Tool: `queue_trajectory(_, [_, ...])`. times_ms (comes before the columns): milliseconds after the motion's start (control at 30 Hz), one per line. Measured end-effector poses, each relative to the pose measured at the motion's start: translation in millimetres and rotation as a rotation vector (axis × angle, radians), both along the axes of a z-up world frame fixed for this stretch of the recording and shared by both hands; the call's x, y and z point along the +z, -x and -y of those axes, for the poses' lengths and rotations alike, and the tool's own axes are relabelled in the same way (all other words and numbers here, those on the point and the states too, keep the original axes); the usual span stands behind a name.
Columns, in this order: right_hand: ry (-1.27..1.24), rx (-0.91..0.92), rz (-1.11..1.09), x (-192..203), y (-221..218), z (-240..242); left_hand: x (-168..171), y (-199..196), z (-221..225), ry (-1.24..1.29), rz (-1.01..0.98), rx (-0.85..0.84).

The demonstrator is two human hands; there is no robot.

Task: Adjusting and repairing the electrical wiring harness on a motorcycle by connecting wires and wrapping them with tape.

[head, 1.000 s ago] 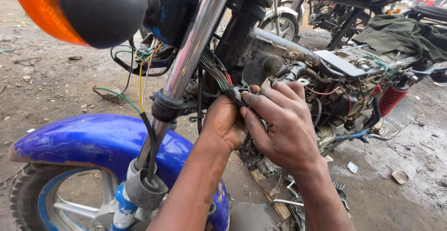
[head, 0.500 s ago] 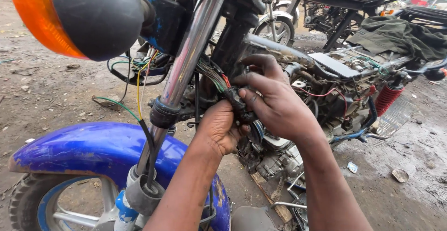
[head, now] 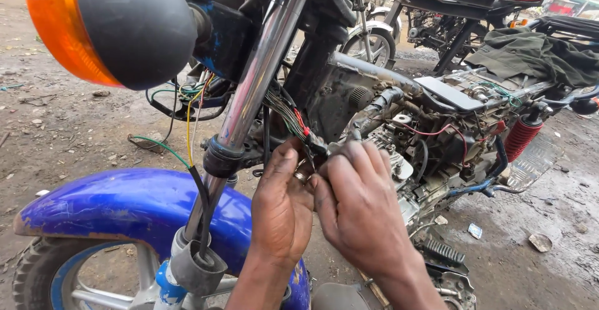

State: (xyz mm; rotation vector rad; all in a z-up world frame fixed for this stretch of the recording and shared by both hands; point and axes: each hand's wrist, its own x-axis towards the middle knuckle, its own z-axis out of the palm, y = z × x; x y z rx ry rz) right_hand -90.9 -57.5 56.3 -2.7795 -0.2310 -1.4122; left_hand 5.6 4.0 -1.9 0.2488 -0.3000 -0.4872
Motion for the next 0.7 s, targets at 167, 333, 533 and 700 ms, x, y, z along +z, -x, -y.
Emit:
queue_trajectory(167, [0.002,-0.025,-0.079,-15,3,-12,7,3,1,-0.175,0.007,0.075])
queue_trajectory(333, [-0.164,0.168,-0.048,7,8,0,-4,-3,19,-0.081,-0.071,0.106])
queue_trajectory(533, [-0.216,-0.049,-0.055,25,-9,21,-2,-22,45,0.027,-0.135,-0.081])
queue_trajectory(700, [-0.238,0.004,-0.243,32,-24,43,8,-40,59,-0.252,-0.201,-0.187])
